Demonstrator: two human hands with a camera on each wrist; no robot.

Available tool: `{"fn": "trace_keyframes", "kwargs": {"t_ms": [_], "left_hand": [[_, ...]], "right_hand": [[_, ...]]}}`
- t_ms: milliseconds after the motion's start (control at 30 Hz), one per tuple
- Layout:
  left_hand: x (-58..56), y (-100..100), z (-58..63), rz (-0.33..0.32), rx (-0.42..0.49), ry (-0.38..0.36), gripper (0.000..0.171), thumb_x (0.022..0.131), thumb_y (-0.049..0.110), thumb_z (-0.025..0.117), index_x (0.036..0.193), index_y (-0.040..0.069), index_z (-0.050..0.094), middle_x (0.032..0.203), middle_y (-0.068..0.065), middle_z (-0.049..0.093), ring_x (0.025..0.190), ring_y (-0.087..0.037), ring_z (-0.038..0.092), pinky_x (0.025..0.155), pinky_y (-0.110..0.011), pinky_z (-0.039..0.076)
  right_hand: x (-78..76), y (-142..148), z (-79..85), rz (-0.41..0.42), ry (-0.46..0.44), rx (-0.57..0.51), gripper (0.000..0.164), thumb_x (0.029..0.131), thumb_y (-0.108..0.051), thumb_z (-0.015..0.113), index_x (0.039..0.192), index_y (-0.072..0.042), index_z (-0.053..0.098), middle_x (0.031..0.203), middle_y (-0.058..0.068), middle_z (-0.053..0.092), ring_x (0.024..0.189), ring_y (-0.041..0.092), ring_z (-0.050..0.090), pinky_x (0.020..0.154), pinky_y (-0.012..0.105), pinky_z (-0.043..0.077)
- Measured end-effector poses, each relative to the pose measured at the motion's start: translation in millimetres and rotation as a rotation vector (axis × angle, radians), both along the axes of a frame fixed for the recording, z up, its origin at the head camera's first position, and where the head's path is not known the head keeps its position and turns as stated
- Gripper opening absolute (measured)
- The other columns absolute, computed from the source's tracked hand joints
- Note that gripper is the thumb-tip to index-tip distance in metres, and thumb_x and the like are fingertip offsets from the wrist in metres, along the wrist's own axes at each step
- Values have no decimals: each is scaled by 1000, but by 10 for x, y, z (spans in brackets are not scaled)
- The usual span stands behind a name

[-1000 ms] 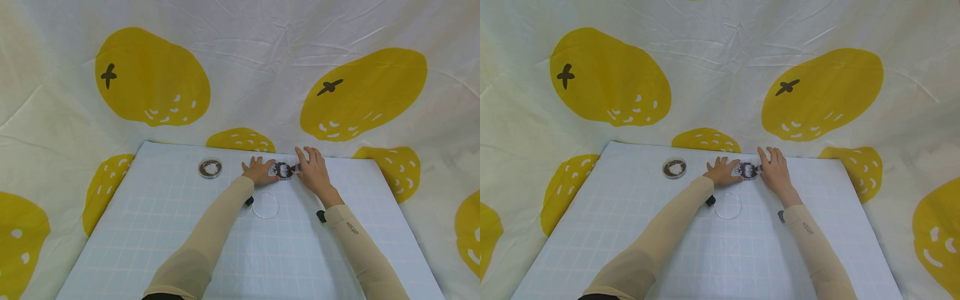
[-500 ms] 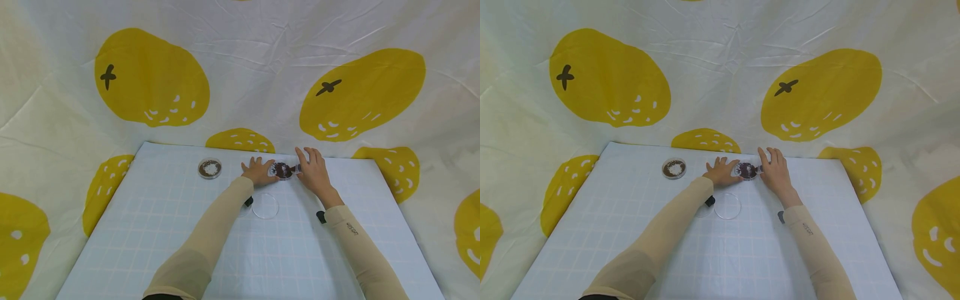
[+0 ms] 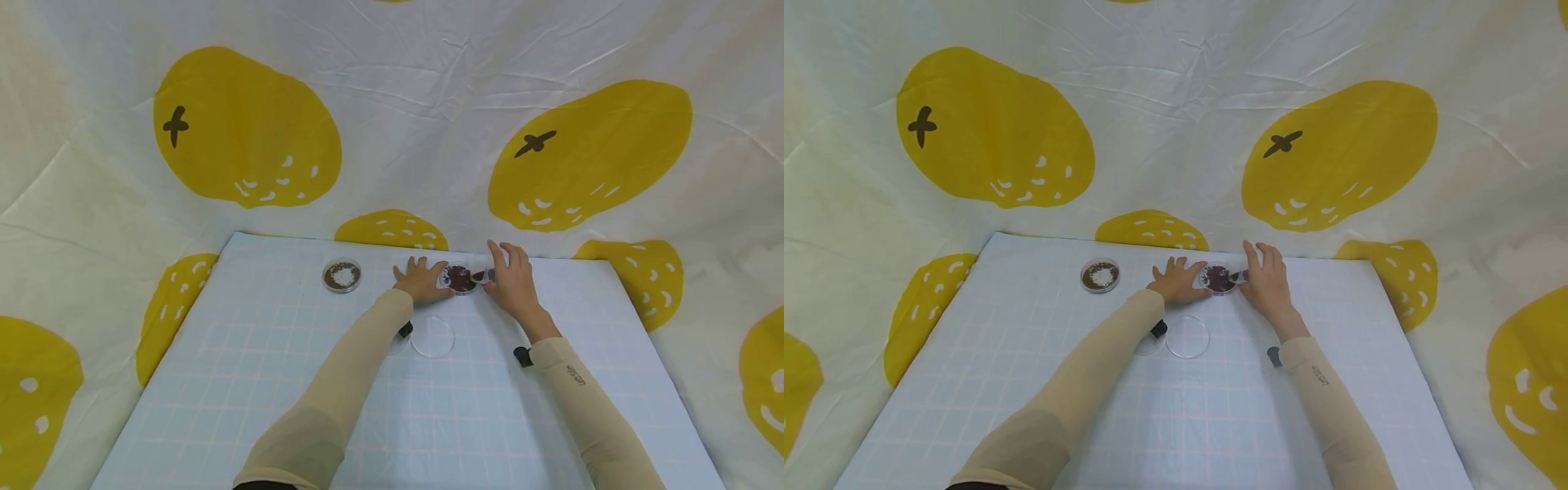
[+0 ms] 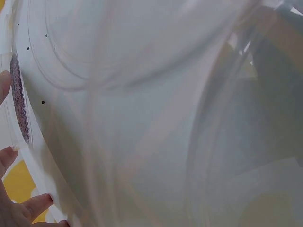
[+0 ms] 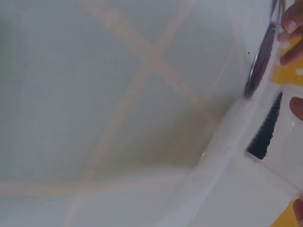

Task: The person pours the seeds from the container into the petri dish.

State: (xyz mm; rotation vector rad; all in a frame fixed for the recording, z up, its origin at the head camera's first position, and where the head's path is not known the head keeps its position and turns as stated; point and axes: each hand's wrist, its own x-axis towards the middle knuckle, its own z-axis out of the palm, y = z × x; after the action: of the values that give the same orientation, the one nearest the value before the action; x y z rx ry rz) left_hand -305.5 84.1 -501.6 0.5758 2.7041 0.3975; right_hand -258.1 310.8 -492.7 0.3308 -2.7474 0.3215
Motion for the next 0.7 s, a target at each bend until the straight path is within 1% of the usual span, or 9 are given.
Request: {"fn": "trace_keyframes", "kwargs": {"t_ms": [100,267,367,533,700], "left_hand": [[-7,11,-21,1,-10,0,79,91,71,52,159,41,23,163,-14,19,149,-44,9,108,-75,11],[-14,26,-40,7,-12,-1,79,91,72,52,158,42,23,163,-14,19,149,-44,8,108,-75,11],[-11,26,-38,9,-7,3,79,91,71,53,158,42,23,163,-15,19,149,-44,9,108,-75,11],[-6,19,-33,12,1,3,79,91,70,53,158,41,24,163,-15,19,149,-44,9,108,-75,10],[-19,19,-49,16,4,0,79,91,70,54,158,41,24,163,-15,19,149,-44,9,108,-75,10]], "right_hand": [[15,12,-22,-30,-40,-118,101,70,-5,89,152,-3,31,145,31,32,134,50,27,107,65,26],[18,47,-44,-86,-97,-315,99,75,-14,88,152,1,27,145,33,32,133,51,26,107,66,23],[24,67,-36,-120,-128,-415,101,78,-21,88,153,1,24,147,31,32,134,49,26,109,64,22],[72,107,-24,-167,-198,-556,106,79,-25,87,156,-1,18,153,28,28,138,45,26,113,62,22],[137,156,-29,-177,-256,-714,106,81,-25,86,157,-3,15,156,26,24,141,42,26,115,59,22]]}}
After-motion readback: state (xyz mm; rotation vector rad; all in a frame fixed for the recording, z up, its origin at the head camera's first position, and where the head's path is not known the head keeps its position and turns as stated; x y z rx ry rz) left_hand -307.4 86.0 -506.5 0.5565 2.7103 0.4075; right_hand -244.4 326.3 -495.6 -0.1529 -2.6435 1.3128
